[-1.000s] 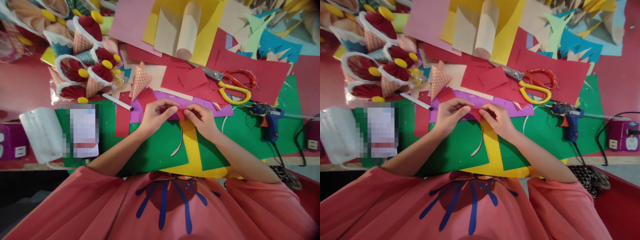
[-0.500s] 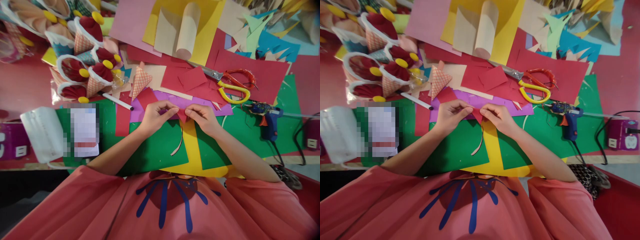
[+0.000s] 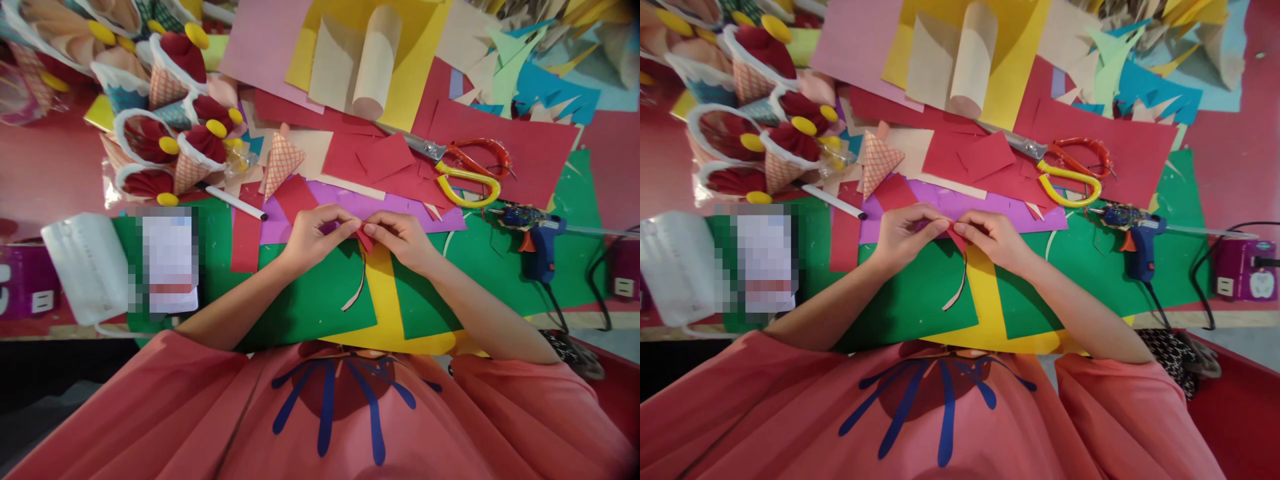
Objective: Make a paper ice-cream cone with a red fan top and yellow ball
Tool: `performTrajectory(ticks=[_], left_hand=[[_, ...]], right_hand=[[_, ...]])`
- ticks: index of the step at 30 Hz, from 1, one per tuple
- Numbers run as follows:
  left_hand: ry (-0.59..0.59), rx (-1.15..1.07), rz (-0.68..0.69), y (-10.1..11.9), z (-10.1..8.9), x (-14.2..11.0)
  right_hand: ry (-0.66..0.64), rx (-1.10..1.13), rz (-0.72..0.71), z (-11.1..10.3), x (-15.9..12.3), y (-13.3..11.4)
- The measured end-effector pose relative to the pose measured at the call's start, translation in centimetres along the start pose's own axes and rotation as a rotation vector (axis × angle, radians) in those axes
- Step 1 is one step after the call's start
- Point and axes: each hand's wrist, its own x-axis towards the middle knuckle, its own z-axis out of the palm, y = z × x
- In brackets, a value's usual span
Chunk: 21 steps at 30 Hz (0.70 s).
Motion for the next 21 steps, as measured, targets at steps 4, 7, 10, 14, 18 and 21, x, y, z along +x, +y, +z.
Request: performTrajectory(ticks=[4,7,10,14,18,21], left_hand=[[-0.008,0.024,0.015,-0.1,-0.02,0.02],[-0.022,0.061,0.049,0.06,-0.13,0.01],[-0.041,0.053,0.075,0.2,-0.19,-0.02],[-0.057,0.03,0.076,0.22,-0.2,-0.05],[-0.053,0.05,0.119,0.26,-0.33,-0.08],[-0.071,0.119,0.153,0.39,-0.46,-0.03]], right_hand=[[0.034,-0.051,-0.07,-0.01,-0.15,-0.11],[0.033,-0.079,-0.101,0.0,-0.19,-0.06],[0.0,-0.064,-0.108,-0.11,-0.15,-0.08],[-0.034,-0.024,-0.075,-0.25,-0.03,-0.13],[-0.089,0.005,-0.05,-0.07,0.01,-0.18],[-0.157,0.028,-0.027,0.08,-0.06,-0.25]])
